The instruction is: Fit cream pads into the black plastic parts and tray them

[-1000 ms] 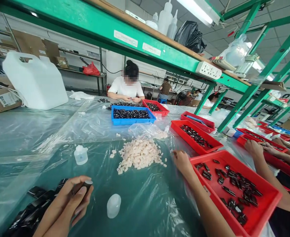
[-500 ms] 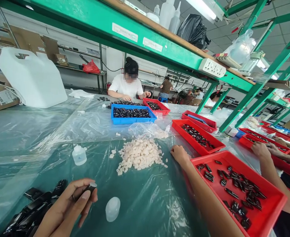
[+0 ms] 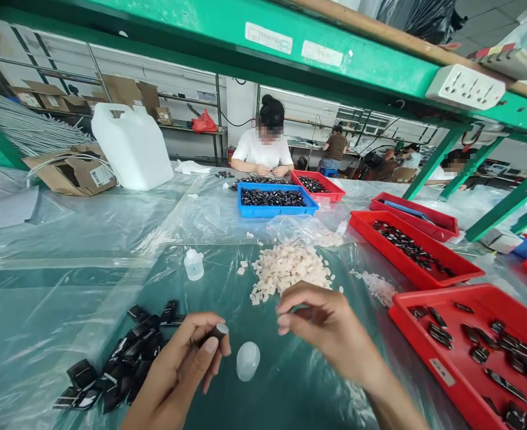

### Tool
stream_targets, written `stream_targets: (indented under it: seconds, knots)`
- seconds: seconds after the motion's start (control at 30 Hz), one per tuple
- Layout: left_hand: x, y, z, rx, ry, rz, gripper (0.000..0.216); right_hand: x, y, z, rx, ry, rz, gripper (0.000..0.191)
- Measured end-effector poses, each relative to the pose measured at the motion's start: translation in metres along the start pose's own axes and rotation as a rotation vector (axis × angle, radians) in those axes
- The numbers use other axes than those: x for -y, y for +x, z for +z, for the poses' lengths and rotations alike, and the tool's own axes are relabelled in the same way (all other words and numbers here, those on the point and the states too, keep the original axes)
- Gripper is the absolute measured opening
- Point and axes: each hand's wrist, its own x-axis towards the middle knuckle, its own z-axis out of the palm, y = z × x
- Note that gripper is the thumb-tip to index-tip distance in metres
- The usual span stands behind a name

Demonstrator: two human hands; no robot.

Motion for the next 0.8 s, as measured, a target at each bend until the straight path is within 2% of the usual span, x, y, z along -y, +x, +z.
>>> stream_targets:
  seconds: [0.1,0.2,0.4,0.5,0.63,0.8]
  knots:
    - [-0.003,0.0,-0.002,0.025,-0.018,-0.002,0.029,0.014,0.008,0.039,0.05,0.1,-0.069,0.006]
    - [-0.006,0.002,-0.005,0.04,-0.051,0.002,0.03,0.015,0.015,0.058,0.035,0.083,-0.147,0.014]
    - [-0.01,0.002,-0.008,0.048,-0.084,0.008,0.033,0.005,0.011,0.067,-0.092,-0.229,-0.306,0.023]
    - [-0.011,-0.002,-0.009,0.001,-0.028,0.022,0.029,0.002,0.004,0.072,-0.179,-0.398,-0.354,0.025]
    - [-0.009,-0.006,-0.011,-0.057,0.131,0.089,0.023,0.006,-0.003,0.079,-0.234,-0.535,-0.351,0.022]
    - [-0.004,-0.006,-0.013,-0.003,0.221,0.176,0.016,0.011,-0.008,0.084,-0.273,-0.676,-0.33,0.018]
